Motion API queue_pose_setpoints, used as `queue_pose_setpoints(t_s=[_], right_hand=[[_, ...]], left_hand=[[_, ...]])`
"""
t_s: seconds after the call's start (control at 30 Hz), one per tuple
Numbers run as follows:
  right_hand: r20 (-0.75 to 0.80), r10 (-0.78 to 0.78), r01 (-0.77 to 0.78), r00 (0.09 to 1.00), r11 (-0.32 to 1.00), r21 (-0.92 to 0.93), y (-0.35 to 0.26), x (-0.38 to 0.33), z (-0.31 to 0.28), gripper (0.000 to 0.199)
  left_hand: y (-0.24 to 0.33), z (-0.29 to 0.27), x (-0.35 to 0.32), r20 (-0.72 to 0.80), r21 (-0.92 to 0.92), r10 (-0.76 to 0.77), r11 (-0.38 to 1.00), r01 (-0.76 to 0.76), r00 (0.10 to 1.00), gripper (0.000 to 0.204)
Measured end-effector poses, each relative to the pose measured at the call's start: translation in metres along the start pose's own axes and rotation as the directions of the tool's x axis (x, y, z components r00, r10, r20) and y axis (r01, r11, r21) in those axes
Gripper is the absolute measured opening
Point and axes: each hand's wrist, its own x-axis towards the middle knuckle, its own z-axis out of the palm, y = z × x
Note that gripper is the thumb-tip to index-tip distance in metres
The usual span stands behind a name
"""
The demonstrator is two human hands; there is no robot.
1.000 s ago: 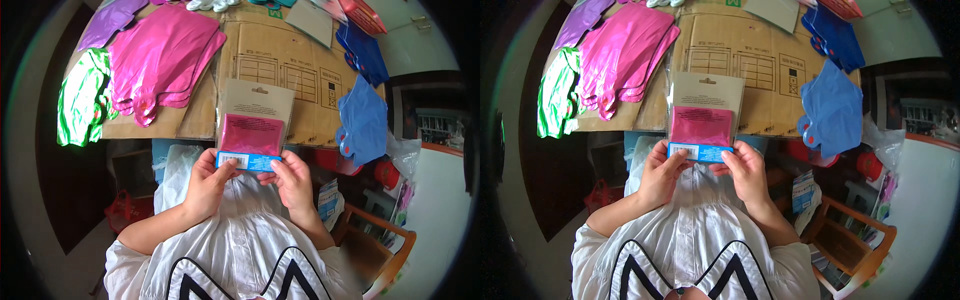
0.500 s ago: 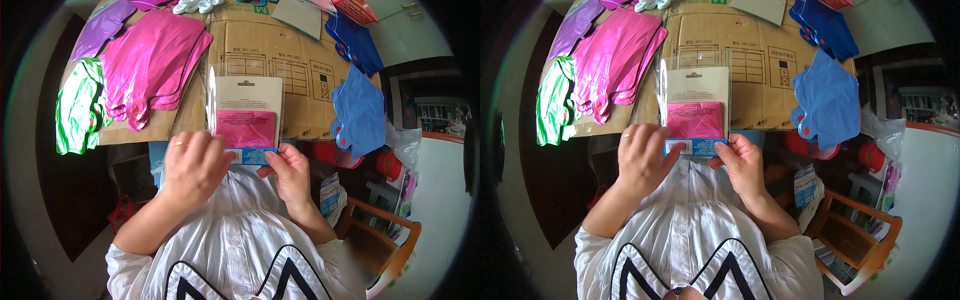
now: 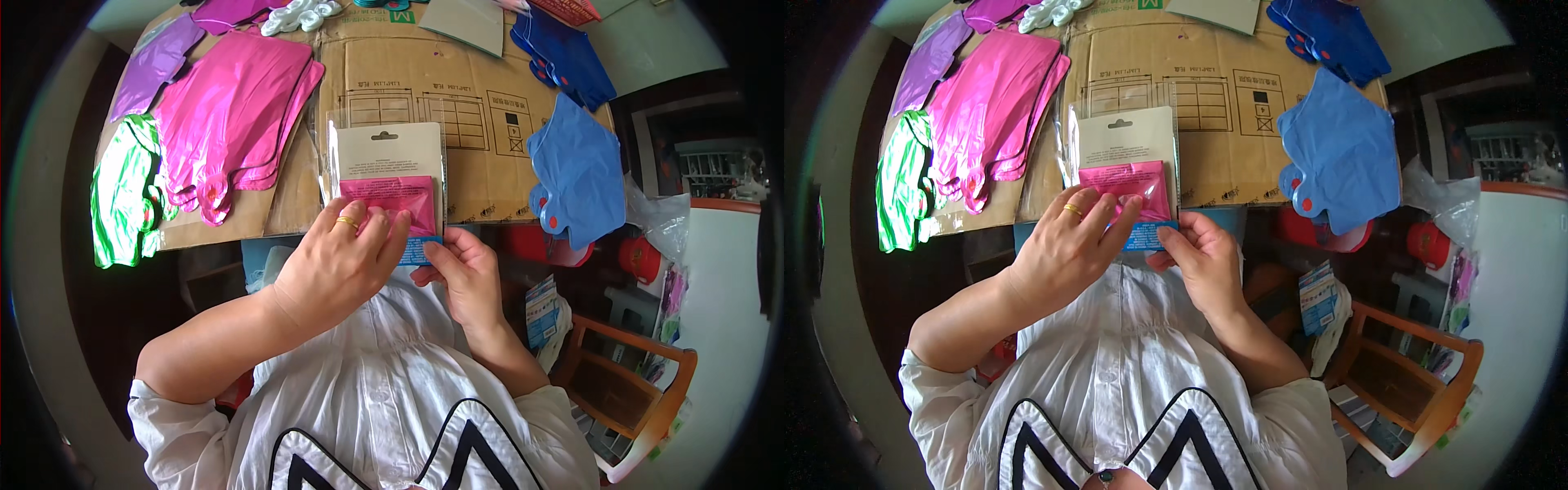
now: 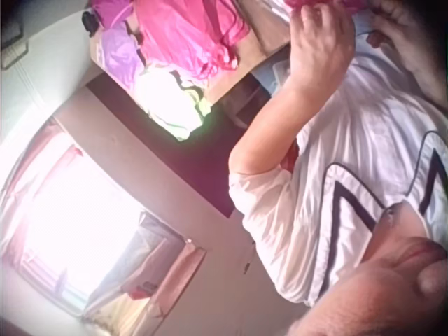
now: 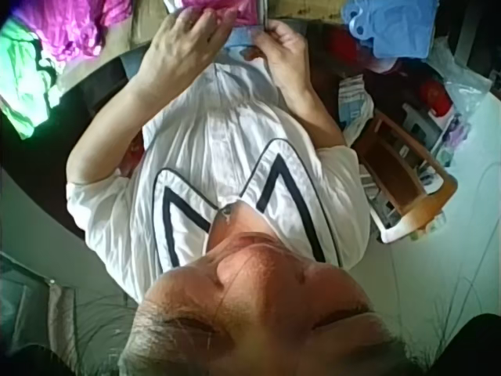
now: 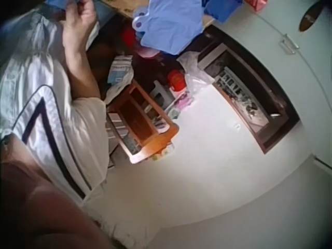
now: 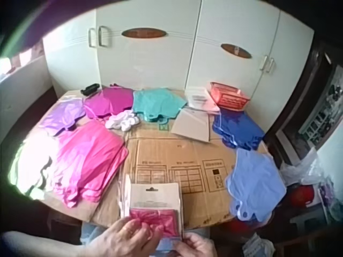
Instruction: Folding foil balloons and placing them into clear plastic retail sleeves with cardboard backings.
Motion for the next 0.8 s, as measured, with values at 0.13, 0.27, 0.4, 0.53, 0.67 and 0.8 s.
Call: queue_pose_setpoints(t_s=[0.13,0.27,0.4,0.53,0.67,0.8], right_hand=[[-0.004,0.009,-0.009,1.000,1.000,0.012,-0.001,0.002,0.000,0.021],[-0.002,-0.002,0.002,1.000,0.999,-0.036,-0.001,0.002,0.001,0.021],[0.006,-0.012,0.013,1.000,0.997,-0.082,0.002,0.003,0.002,0.020],[0.009,-0.040,0.040,0.999,0.998,-0.042,0.001,0.004,0.001,0.020],[0.004,-0.046,0.046,0.999,0.997,-0.054,0.000,0.002,0.001,0.020],[-0.004,-0.017,0.017,1.000,0.997,-0.070,-0.001,0.004,0.000,0.020]], left_hand=[[0.002,0.007,-0.003,-0.059,0.022,-0.012,1.000,0.013,0.998,0.050],[0.003,0.014,-0.002,-0.057,-0.001,-0.013,1.000,0.013,0.998,0.039],[0.005,0.026,0.009,-0.230,-0.051,0.052,0.997,-0.066,0.972,0.028],[0.003,0.031,0.023,-0.278,-0.098,0.107,0.985,-0.139,0.955,0.023],[-0.001,0.033,0.024,-0.332,-0.149,0.102,0.976,-0.159,0.938,0.021],[-0.002,0.029,0.020,-0.243,-0.161,0.148,0.968,-0.191,0.959,0.021]])
